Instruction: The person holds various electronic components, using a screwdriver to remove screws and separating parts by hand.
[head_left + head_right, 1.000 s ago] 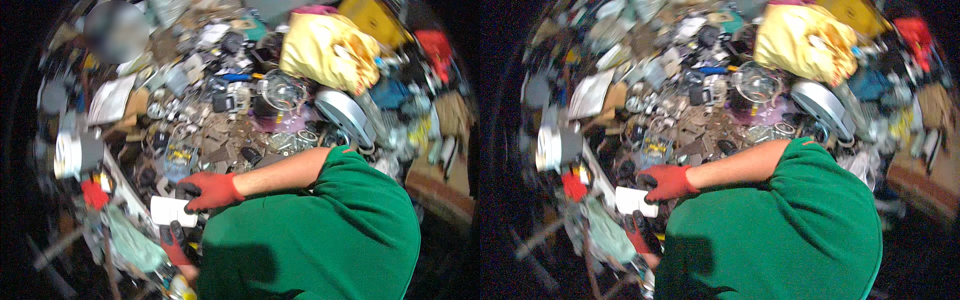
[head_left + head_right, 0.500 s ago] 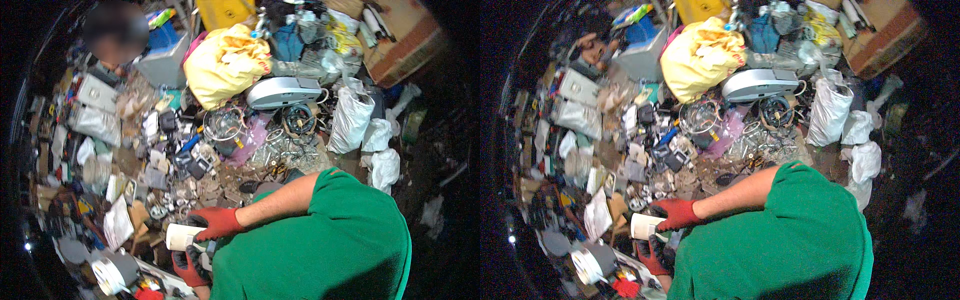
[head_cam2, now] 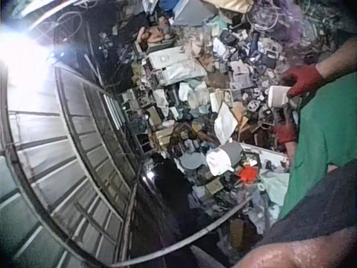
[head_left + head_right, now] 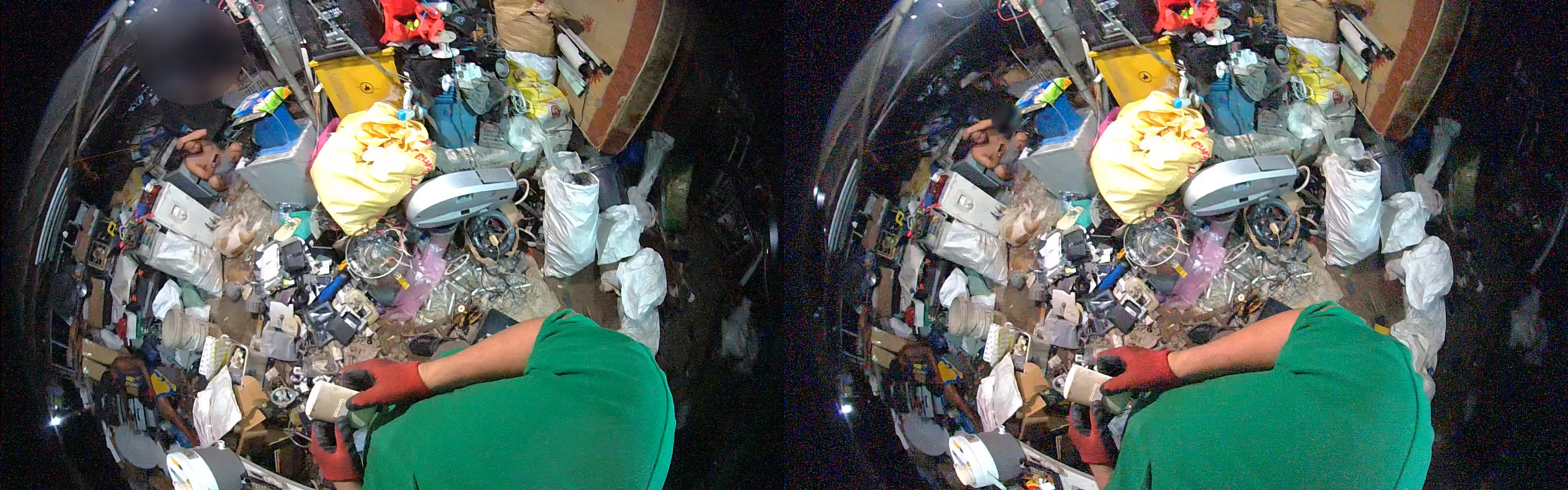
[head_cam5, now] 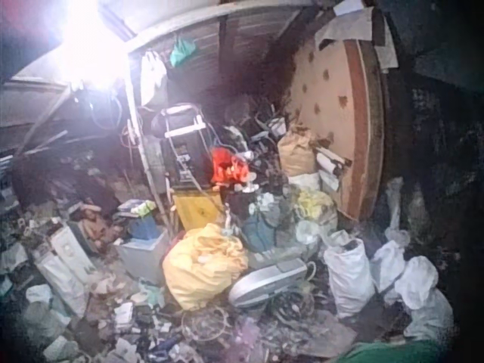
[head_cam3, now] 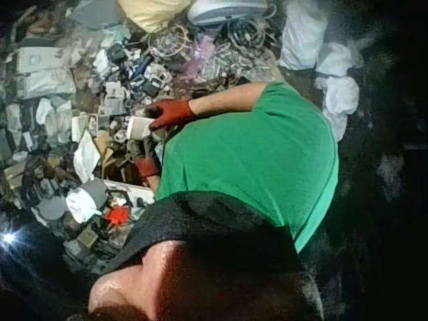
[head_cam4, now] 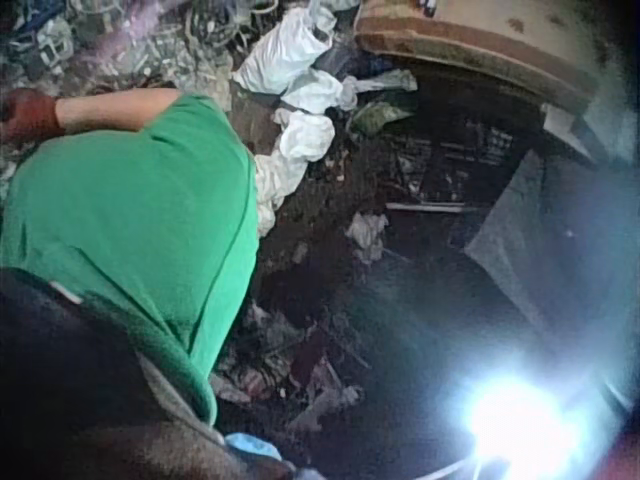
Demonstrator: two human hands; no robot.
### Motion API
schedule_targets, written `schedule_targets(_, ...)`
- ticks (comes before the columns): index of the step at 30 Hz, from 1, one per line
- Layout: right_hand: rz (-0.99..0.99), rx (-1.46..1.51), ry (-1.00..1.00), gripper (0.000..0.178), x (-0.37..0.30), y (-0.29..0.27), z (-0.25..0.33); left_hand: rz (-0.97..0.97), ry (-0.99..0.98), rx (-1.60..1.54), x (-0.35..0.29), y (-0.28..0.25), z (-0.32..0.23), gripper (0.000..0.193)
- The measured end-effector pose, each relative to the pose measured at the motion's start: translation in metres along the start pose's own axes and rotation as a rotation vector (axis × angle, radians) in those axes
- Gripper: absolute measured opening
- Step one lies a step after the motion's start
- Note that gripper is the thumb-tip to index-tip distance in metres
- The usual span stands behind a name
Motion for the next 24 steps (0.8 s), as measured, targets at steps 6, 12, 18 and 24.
schedule_targets(6, -0.061, 0.290, 0.196, 0.067, 0.017, -0.042, -0.048, 0.235, -0.051, -0.272, 0.013, 0.017, -0.007, 0.044)
schedule_targets(12, -0.757, 0.196, 0.685, 0.060, 0.023, -0.221, -0.284, -0.128, -0.026, 0.185, 0.014, -0.022, 0.103, 0.035)
schedule_targets(18, -0.910, 0.410, 0.310, 0.037, 0.086, -0.410, -0.287, 0.080, -0.261, -0.179, 0.026, -0.010, 0.019, 0.040)
schedule_targets(24, -0.888, 0.799, 0.207, 0.045, 0.210, -0.521, -0.179, 0.059, -0.449, -0.112, 0.059, 0.017, 0.001, 0.025)
Point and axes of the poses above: each hand's wrist, its own x-axis towards the middle knuckle, its own y-axis out of the palm, z = x × y, the point moved 10 cm from there along x, towards the middle knuckle, and after that the axes turned 8 degrees about -z, right-handed, at the moved point
